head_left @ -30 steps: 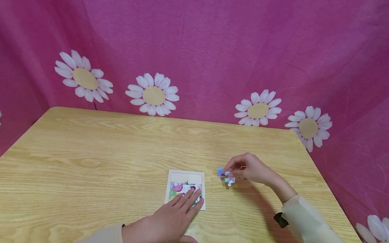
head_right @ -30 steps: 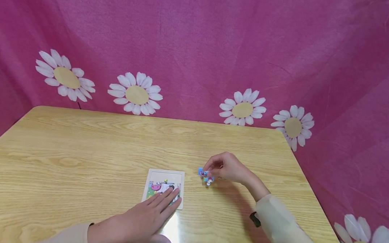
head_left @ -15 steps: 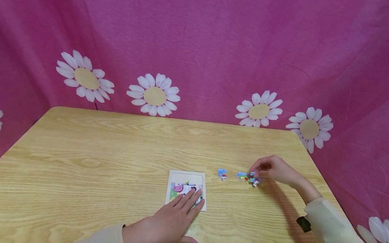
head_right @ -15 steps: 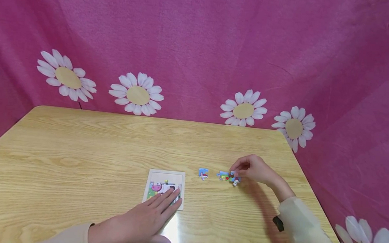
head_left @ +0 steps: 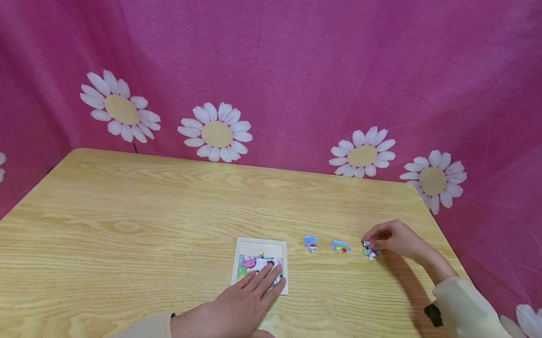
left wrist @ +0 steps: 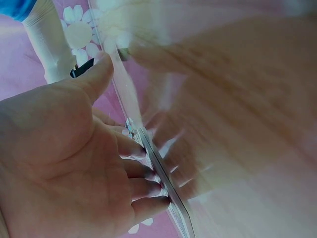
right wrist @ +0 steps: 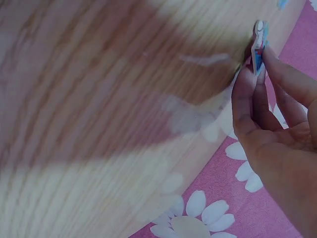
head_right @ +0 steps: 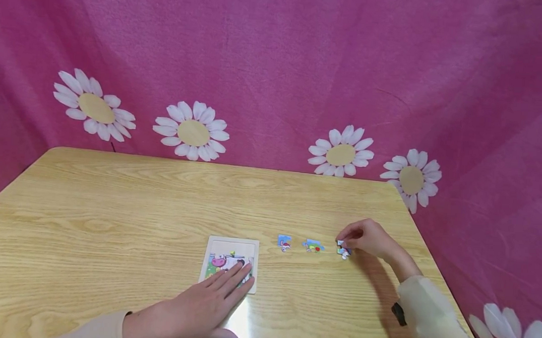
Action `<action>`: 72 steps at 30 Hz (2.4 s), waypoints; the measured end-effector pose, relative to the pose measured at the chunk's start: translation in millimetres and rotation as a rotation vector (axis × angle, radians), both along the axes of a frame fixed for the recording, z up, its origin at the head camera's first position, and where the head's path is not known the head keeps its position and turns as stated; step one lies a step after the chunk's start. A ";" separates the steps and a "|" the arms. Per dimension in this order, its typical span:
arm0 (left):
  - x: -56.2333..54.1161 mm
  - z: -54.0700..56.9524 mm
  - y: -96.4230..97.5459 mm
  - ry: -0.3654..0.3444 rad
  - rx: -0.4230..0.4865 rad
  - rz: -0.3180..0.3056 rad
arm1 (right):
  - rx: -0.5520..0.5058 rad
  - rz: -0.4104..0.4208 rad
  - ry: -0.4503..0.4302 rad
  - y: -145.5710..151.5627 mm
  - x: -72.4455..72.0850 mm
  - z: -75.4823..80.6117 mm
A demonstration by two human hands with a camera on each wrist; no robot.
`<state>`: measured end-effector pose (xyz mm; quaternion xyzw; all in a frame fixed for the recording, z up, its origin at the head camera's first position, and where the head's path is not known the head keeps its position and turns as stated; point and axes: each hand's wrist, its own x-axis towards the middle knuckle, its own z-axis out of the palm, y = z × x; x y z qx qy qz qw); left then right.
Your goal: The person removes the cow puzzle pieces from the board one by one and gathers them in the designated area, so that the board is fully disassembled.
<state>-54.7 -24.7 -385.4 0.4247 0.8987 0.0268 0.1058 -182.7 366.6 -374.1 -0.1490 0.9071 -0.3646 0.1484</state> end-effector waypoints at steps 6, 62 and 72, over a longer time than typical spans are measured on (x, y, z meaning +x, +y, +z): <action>-0.2 -0.1 0.4 0.004 -0.015 -0.003 | 0.046 0.012 0.096 -1.8 2.8 -2.5; 6.8 -9.4 -9.6 0.126 -0.024 -0.018 | -0.207 0.341 -0.027 -227.0 15.9 -2.8; 6.2 -11.7 -9.0 0.142 -0.028 -0.018 | -0.155 0.349 -0.012 -235.9 16.4 -1.9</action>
